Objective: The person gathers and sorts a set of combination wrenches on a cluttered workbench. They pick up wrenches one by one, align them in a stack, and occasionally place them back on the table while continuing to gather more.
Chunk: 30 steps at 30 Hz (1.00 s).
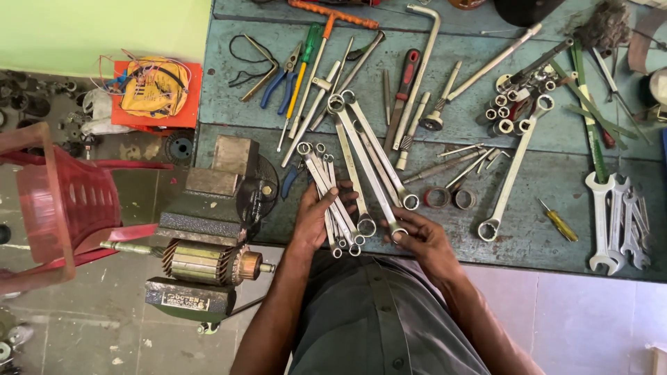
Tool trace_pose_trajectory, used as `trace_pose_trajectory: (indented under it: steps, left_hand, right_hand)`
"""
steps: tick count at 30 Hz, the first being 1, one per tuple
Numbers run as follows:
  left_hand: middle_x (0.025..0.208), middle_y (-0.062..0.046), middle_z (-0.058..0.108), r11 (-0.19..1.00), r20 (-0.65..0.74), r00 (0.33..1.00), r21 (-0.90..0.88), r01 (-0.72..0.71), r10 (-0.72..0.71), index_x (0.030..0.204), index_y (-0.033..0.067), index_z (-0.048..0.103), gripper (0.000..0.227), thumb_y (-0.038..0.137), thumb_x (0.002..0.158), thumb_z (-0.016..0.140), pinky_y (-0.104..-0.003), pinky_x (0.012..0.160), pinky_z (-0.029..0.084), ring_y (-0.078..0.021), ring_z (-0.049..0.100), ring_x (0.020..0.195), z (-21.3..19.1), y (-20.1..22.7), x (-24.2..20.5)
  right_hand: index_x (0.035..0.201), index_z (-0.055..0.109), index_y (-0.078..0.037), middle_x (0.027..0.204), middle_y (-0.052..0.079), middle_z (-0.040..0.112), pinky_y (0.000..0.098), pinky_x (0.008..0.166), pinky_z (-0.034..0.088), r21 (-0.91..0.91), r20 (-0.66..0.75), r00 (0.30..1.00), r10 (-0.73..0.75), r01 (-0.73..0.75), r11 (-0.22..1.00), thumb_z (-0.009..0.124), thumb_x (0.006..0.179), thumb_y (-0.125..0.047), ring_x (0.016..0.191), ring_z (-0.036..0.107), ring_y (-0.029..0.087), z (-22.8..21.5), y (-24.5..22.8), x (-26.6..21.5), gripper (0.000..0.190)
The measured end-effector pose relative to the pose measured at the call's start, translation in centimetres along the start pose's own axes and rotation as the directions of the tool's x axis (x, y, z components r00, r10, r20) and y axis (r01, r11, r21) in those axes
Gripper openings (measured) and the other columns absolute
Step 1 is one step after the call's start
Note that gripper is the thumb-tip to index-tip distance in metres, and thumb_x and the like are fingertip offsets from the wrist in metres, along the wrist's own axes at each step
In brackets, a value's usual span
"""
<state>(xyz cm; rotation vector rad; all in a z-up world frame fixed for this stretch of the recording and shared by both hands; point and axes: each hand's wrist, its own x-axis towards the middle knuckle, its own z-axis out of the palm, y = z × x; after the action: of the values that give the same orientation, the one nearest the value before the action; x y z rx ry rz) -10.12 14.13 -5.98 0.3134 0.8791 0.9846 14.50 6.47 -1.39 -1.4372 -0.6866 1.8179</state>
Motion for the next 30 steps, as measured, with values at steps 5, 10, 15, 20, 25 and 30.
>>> trace_pose_trajectory:
  steps: [5,10,15,20,25,30]
  left_hand:
    - [0.122,-0.019,0.067,1.000,0.001,1.000,-0.006,-0.007,0.007,0.134,0.0024,0.046,0.038,0.008,0.099,0.060,-0.043,0.083,0.065,-0.0307,0.071,0.105,-0.1,-0.2,0.0]
    - [0.123,-0.018,0.067,0.999,0.008,1.000,-0.049,0.007,-0.006,0.134,0.0038,0.047,0.038,0.009,0.099,0.061,-0.041,0.082,0.065,-0.0300,0.072,0.106,0.0,0.0,-0.4]
    - [0.121,-0.019,0.068,0.998,0.045,0.999,-0.068,-0.017,0.020,0.134,0.0023,0.049,0.035,0.009,0.102,0.061,-0.042,0.082,0.065,-0.0288,0.072,0.102,-0.3,-0.1,-0.5]
    - [0.117,-0.018,0.068,0.995,0.054,0.998,-0.103,-0.007,0.013,0.134,0.0035,0.048,0.035,0.008,0.102,0.061,-0.042,0.080,0.066,-0.0267,0.073,0.097,-0.9,-0.7,-0.1]
    - [0.113,-0.016,0.068,0.993,0.063,0.998,-0.118,-0.005,0.013,0.137,0.0057,0.048,0.037,0.007,0.102,0.060,-0.041,0.079,0.067,-0.0248,0.073,0.093,-1.2,-0.9,0.0]
    - [0.116,-0.018,0.067,0.993,0.087,0.996,-0.122,-0.001,0.012,0.138,0.0072,0.047,0.037,0.011,0.103,0.056,-0.043,0.082,0.066,-0.0281,0.073,0.100,-1.0,-0.6,-0.2]
  right_hand:
    - [0.144,0.055,-0.001,0.122,0.014,0.076,0.0319,0.084,0.056,0.042,-0.037,0.999,0.021,-0.019,0.999,0.067,0.089,0.000,0.099,0.074,0.020,0.7,-0.8,0.1,0.055]
    - [0.141,0.058,-0.001,0.122,0.014,0.075,0.0297,0.084,0.056,0.053,-0.060,0.998,0.031,-0.028,0.998,0.065,0.091,0.000,0.100,0.074,0.018,0.5,-0.5,0.0,0.050]
    - [0.133,0.065,0.002,0.107,0.015,0.079,0.0289,0.079,0.056,-0.014,-0.126,0.992,-0.003,0.001,1.000,0.069,0.091,-0.002,0.091,0.073,0.017,0.3,0.4,0.4,0.042]
    - [0.129,0.066,-0.001,0.096,0.015,0.081,0.0294,0.073,0.057,-0.351,-0.174,0.981,-0.083,0.017,0.936,0.074,0.089,-0.008,0.085,0.074,0.017,1.9,-1.5,-0.3,0.041]
    - [0.122,0.069,-0.005,0.095,0.016,0.081,0.0314,0.073,0.062,-0.580,-0.206,0.959,-0.193,0.039,0.814,0.078,0.086,-0.014,0.085,0.078,0.019,2.4,-1.1,-0.5,0.038]
    - [0.118,0.070,-0.009,0.098,0.012,0.080,0.0355,0.070,0.062,-0.847,-0.119,0.920,-0.374,0.102,0.522,0.074,0.091,-0.019,0.080,0.078,0.021,2.8,-0.5,-0.9,0.030]
